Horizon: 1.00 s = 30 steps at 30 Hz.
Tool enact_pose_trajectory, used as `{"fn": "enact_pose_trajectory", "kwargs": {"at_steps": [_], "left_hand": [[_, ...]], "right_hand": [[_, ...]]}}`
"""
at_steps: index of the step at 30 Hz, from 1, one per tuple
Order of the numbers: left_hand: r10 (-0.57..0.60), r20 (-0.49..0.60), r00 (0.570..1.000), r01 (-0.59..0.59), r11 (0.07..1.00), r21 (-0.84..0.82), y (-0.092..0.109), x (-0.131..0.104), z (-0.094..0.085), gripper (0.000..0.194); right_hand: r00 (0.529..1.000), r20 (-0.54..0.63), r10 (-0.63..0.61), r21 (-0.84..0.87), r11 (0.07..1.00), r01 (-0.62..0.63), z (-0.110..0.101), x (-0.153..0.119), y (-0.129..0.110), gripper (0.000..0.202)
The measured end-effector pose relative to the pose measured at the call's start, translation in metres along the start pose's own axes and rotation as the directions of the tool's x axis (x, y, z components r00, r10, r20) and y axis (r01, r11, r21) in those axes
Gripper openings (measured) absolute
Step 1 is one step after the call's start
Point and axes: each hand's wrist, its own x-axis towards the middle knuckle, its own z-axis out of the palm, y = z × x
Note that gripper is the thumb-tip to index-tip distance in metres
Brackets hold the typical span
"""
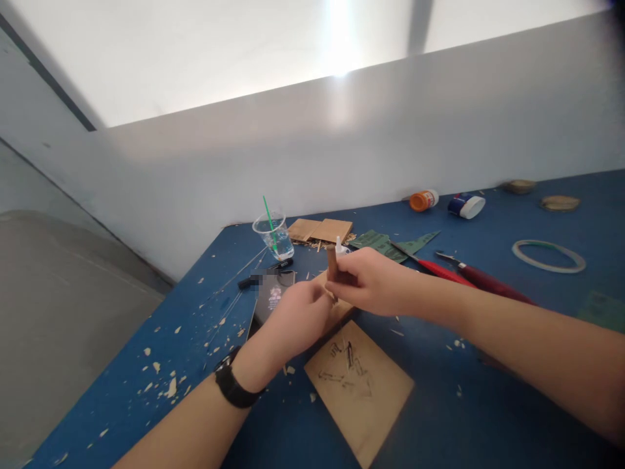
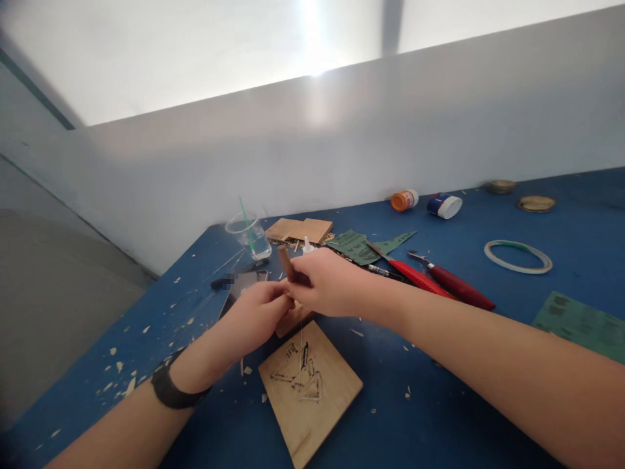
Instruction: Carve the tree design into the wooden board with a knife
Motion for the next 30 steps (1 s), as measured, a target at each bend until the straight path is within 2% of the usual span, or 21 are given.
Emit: {"fn": "enact_pose_trajectory", "kwargs": {"at_steps": [8,12,16,19,22,24,27,30], "left_hand": [[0.01,0.01,1.0,-0.011,0.996,0.086,0.003,-0.001,-0.002,0.033],[0.007,-0.012,1.0,-0.006,0.989,0.145,0.005,-0.003,-0.002,0.032],[0.067,-0.06,0.996,-0.055,0.982,0.179,0.001,-0.005,-0.005,0.027],[0.14,-0.147,0.979,-0.115,0.979,0.166,-0.005,-0.004,-0.01,0.018],[0.234,-0.267,0.935,-0.22,0.972,0.079,-0.004,-0.003,-0.017,0.011],[0.297,-0.316,0.901,-0.321,0.947,-0.027,0.001,-0.004,-0.02,0.015],[0.386,-0.3,0.873,-0.454,0.867,-0.207,0.016,-0.008,-0.021,0.024],[0.443,-0.284,0.85,-0.521,0.788,-0.329,0.032,-0.009,-0.021,0.022]], "right_hand": [[1.0,0.014,-0.001,-0.004,1.0,0.001,0.004,-0.001,-0.001,0.02],[0.999,0.021,0.025,0.0,1.0,-0.025,0.002,-0.001,-0.003,0.016],[0.999,0.015,0.052,0.011,0.999,-0.052,0.002,0.0,-0.002,0.014],[0.998,0.006,0.059,0.024,0.998,-0.059,0.004,0.0,-0.001,0.013],[0.999,-0.006,0.042,0.021,0.999,-0.042,0.005,0.0,-0.001,0.014],[1.0,-0.003,0.015,0.016,1.0,-0.015,0.005,-0.001,-0.001,0.012],[1.0,0.005,-0.019,-0.001,1.0,0.019,0.006,-0.001,-0.002,0.014],[1.0,-0.001,-0.03,-0.032,0.999,0.03,0.007,-0.002,-0.001,0.02]]}}
